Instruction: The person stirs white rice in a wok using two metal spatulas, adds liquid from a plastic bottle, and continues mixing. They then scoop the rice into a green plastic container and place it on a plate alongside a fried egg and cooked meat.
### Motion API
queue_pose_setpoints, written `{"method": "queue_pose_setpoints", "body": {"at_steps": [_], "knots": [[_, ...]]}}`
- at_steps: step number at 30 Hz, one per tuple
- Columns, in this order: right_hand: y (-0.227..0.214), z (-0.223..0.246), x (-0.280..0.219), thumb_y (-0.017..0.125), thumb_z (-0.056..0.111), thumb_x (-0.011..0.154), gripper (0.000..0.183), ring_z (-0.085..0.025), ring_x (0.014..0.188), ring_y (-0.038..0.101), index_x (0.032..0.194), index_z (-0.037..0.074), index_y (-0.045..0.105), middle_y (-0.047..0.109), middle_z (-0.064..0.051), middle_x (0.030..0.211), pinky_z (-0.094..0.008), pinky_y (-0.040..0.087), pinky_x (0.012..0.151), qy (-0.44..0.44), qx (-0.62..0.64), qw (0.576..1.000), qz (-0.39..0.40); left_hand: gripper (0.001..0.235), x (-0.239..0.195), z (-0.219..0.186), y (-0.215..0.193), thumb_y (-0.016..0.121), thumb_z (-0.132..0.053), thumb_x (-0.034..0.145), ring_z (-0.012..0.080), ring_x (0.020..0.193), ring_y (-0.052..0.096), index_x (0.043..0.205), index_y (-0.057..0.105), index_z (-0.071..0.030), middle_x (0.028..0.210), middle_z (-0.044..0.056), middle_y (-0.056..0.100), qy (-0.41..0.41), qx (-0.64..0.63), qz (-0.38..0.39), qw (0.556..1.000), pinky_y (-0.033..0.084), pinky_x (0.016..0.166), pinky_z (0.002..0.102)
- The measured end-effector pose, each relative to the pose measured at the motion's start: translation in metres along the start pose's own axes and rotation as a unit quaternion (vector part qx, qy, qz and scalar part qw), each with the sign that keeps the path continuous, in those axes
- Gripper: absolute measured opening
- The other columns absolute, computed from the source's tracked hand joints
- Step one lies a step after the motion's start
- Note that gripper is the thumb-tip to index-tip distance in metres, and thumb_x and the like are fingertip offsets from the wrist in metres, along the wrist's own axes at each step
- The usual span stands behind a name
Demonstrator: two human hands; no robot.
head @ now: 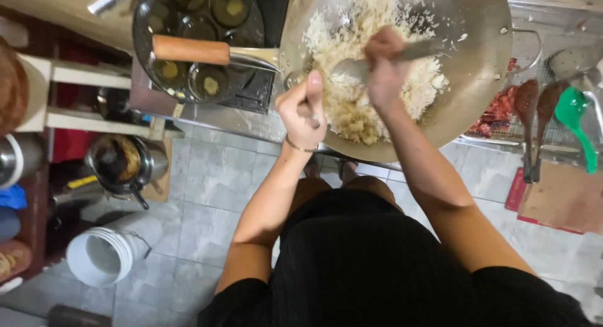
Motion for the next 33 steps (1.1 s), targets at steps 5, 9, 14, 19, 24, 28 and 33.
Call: {"method": "queue_pose_setpoints", "body": {"at_steps": [5, 9, 14, 19, 24, 28, 33], "knots": [[-0.011, -0.028, -0.031, 0.059, 0.005, 0.089, 0.026, -0.013, 0.046, 0.041, 0.063, 0.007, 0.057, 0.045, -0.006, 0.054, -0.026, 0.032, 0.045, 0.035, 0.051, 0.998, -0.030, 0.058, -0.013, 0.030, 0.008, 0.054, -0.019, 0.104, 0.0084, 0.039, 0.031, 0.052, 0.030, -0.018, 0.040, -0.004, 0.028, -0.034, -0.007, -0.047, 0.998, 0.032, 0.042, 0.022], [-0.042, 0.003, -0.023, 0.054, 0.004, 0.090, 0.025, -0.017, 0.050, 0.039, 0.065, 0.006, 0.051, 0.044, -0.006, 0.057, -0.033, 0.030, 0.049, 0.065, -0.046, 0.997, -0.016, 0.059, -0.012, 0.022, 0.006, 0.055, -0.021, 0.104, 0.0085, 0.039, 0.030, 0.051, 0.030, -0.018, 0.039, -0.003, 0.029, -0.047, -0.013, -0.042, 0.998, 0.032, 0.042, 0.022], [-0.054, -0.029, -0.037, 0.054, 0.000, 0.084, 0.025, -0.014, 0.044, 0.037, 0.059, 0.006, 0.053, 0.042, -0.006, 0.053, -0.030, 0.027, 0.045, 0.075, -0.042, 0.993, -0.084, 0.058, -0.011, 0.019, 0.006, 0.054, -0.021, 0.105, 0.0076, 0.041, 0.030, 0.051, 0.033, -0.018, 0.040, -0.004, 0.030, -0.051, -0.031, -0.032, 0.998, 0.032, 0.043, 0.022], [-0.056, 0.041, -0.030, 0.052, 0.000, 0.086, 0.027, -0.015, 0.043, 0.034, 0.060, 0.005, 0.049, 0.037, -0.007, 0.049, -0.028, 0.024, 0.045, 0.055, 0.027, 0.987, -0.147, 0.057, -0.011, 0.018, 0.006, 0.055, -0.020, 0.104, 0.0087, 0.041, 0.030, 0.052, 0.033, -0.017, 0.041, -0.002, 0.029, -0.041, -0.033, -0.026, 0.998, 0.033, 0.043, 0.022], [-0.030, 0.014, -0.056, 0.053, 0.004, 0.092, 0.029, -0.016, 0.047, 0.043, 0.064, 0.006, 0.059, 0.049, -0.004, 0.056, -0.028, 0.034, 0.047, 0.063, -0.042, 0.997, 0.018, 0.058, -0.006, 0.015, 0.009, 0.054, -0.018, 0.105, 0.0075, 0.041, 0.028, 0.053, 0.030, -0.018, 0.040, -0.004, 0.027, -0.040, -0.025, -0.031, 0.998, 0.032, 0.044, 0.021], [-0.075, 0.012, 0.024, 0.045, 0.024, 0.105, 0.052, -0.014, 0.044, 0.044, 0.058, 0.006, 0.059, 0.050, -0.009, 0.050, -0.027, 0.031, 0.044, -0.081, 0.047, 0.993, -0.073, 0.057, -0.008, 0.018, 0.006, 0.054, -0.019, 0.106, 0.0081, 0.042, 0.029, 0.053, 0.032, -0.017, 0.041, -0.004, 0.028, -0.054, -0.036, -0.026, 0.998, 0.031, 0.044, 0.022], [-0.101, -0.052, 0.128, 0.057, 0.006, 0.102, 0.050, -0.020, 0.045, 0.024, 0.056, 0.008, 0.039, 0.020, -0.004, 0.051, -0.033, 0.023, 0.049, 0.041, 0.184, 0.981, -0.052, 0.058, -0.008, 0.019, 0.006, 0.055, -0.015, 0.105, 0.0088, 0.040, 0.029, 0.052, 0.031, -0.016, 0.039, -0.002, 0.027, -0.049, -0.019, -0.030, 0.998, 0.030, 0.042, 0.024]]}}
Point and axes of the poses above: each hand's wrist, its own x-axis towards the middle knuckle, its own y-axis out of the palm, z = x × y, the point moved 3 cm from there along x, towards the middle knuckle
